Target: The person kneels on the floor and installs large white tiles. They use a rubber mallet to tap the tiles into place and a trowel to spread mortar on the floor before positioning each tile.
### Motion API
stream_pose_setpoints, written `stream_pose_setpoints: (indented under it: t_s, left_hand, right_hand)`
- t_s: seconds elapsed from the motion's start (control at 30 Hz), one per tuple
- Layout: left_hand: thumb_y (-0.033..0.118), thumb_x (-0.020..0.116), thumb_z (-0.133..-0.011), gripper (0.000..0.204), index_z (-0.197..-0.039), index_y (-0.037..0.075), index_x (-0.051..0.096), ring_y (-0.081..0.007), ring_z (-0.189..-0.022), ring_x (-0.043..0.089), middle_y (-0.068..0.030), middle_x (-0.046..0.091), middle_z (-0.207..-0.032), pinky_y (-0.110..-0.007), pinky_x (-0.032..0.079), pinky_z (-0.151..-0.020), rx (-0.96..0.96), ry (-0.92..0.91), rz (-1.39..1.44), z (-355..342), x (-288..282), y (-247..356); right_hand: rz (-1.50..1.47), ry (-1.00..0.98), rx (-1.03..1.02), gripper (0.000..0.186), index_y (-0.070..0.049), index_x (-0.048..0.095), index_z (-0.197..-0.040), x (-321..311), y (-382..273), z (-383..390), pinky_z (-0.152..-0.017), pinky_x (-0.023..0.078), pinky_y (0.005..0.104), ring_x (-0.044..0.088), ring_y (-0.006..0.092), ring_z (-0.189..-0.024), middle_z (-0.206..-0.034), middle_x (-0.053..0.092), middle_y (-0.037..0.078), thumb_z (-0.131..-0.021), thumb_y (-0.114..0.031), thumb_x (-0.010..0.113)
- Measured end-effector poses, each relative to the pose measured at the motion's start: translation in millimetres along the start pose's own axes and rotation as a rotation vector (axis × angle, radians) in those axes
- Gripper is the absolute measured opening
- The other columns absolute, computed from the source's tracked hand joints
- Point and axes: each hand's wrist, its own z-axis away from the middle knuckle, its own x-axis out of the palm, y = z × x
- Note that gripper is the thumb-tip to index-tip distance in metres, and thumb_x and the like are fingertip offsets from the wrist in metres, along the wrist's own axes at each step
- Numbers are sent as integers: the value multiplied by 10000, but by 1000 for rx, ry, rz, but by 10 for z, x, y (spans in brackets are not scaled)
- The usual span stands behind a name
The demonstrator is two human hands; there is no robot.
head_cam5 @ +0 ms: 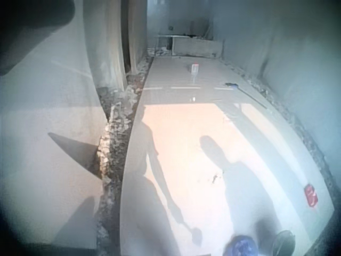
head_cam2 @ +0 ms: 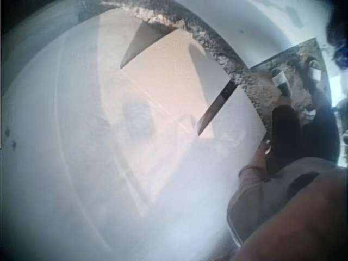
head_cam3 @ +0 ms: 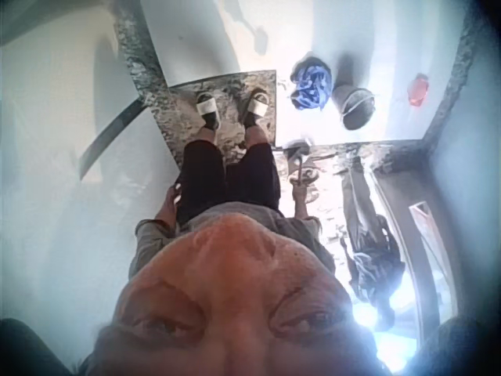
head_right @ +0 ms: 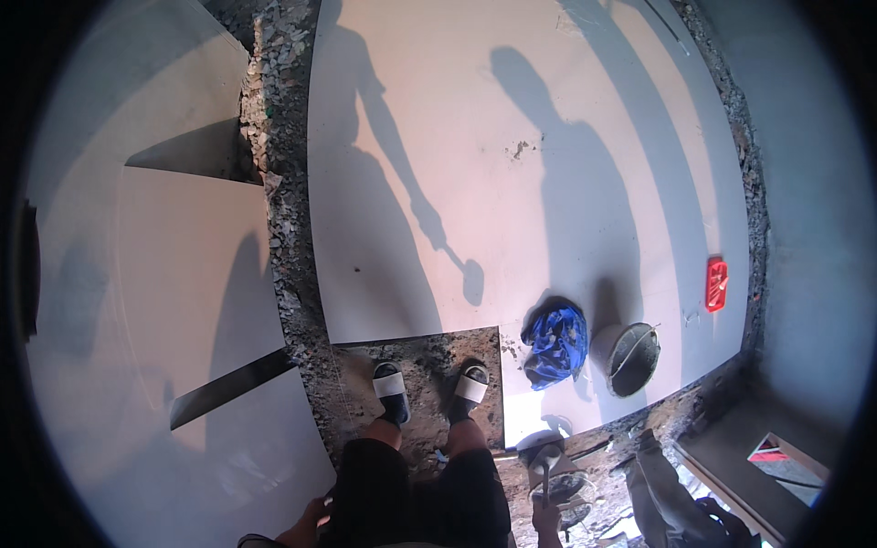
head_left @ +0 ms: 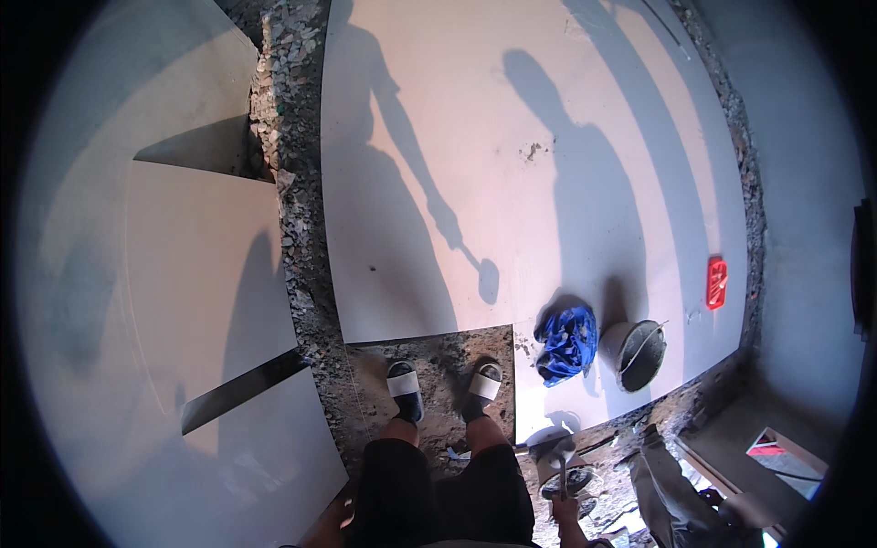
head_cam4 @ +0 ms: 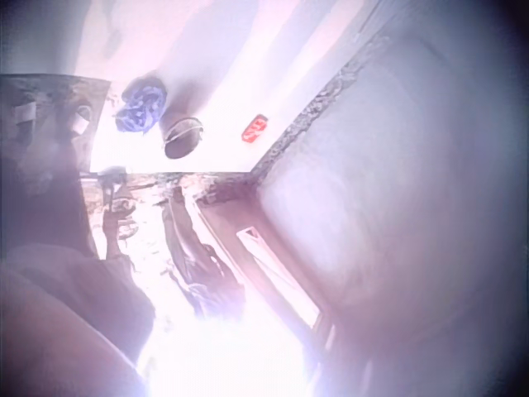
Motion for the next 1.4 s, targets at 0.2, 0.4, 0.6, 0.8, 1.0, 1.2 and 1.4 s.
stream_pose_setpoints:
  t_s: [0.2, 0.4, 0.6, 0.8, 1.0, 1.2, 1.4]
  left_hand:
    - [383, 535, -930, 544, -1350, 49, 445, -391, -1260, 446, -202, 467, -1386, -467, 290, -1076, -206, -87, -32, 1770, -408, -646]
    - [306, 718, -772, 326, -961, 90, 562, -341, -823, 642, -134, 651, -847, -443, 503, -740, -346, 475, 303, 1420, -912, 412]
    - [269, 675, -808, 270, -914, 33, 597, -382, -854, 644, -197, 667, -874, -459, 509, -748, -162, 608, 278, 1211, -1671, 1112]
    - [244, 621, -855, 244, -894, 5, 597, -385, -840, 648, -212, 662, -844, -445, 514, -740, -113, 834, 359, 1129, -2437, 913]
    - [151, 673, -824, 282, -1010, 8, 517, -294, -867, 634, -179, 618, -940, -408, 516, -751, -52, 1004, 640, 312, -4040, 744]
    - [287, 579, -927, 338, -1104, -1, 585, -287, -1052, 614, -204, 617, -1181, -371, 474, -914, 244, 664, 874, -43, -6298, 744]
    - [323, 558, -947, 406, -1200, 7, 587, -234, -1054, 607, -155, 637, -1134, -359, 467, -920, 221, 587, 790, 195, -7732, 973]
  right_hand:
    - [-421, -358, 420, 348, -6, 647, -870, -119, 556, 513, -449, 488, 381, 602, 226, -498, -571, 580, 102, -781, -342, 670]
    - [-464, -317, 105, 367, -2, 647, -901, -665, -198, 283, -481, 496, 390, 615, 246, -543, -619, 593, 126, -795, -353, 658]
    - [-454, -295, -53, 387, 2, 646, -932, -1152, -707, 268, -514, 505, 400, 628, 267, -589, -666, 606, 149, -809, -365, 645]
    - [-343, -289, -133, 407, 6, 646, -963, -1405, -1472, 358, -547, 513, 409, 640, 287, -635, -714, 619, 173, -823, -376, 633]
    - [-202, -292, -82, 428, 10, 646, -994, -1539, -2823, 1122, -580, 522, 418, 653, 307, -680, -762, 632, 197, -837, -388, 620]
    - [-132, -378, 7, 450, 14, 645, -1025, -1705, -4369, 2303, -612, 530, 428, 666, 328, -726, -809, 646, 221, -851, -399, 607]
    - [-109, -450, -4, 472, 18, 645, -1056, -1978, -5767, 2823, -645, 539, 437, 678, 348, -772, -857, 659, 244, -864, -411, 595]
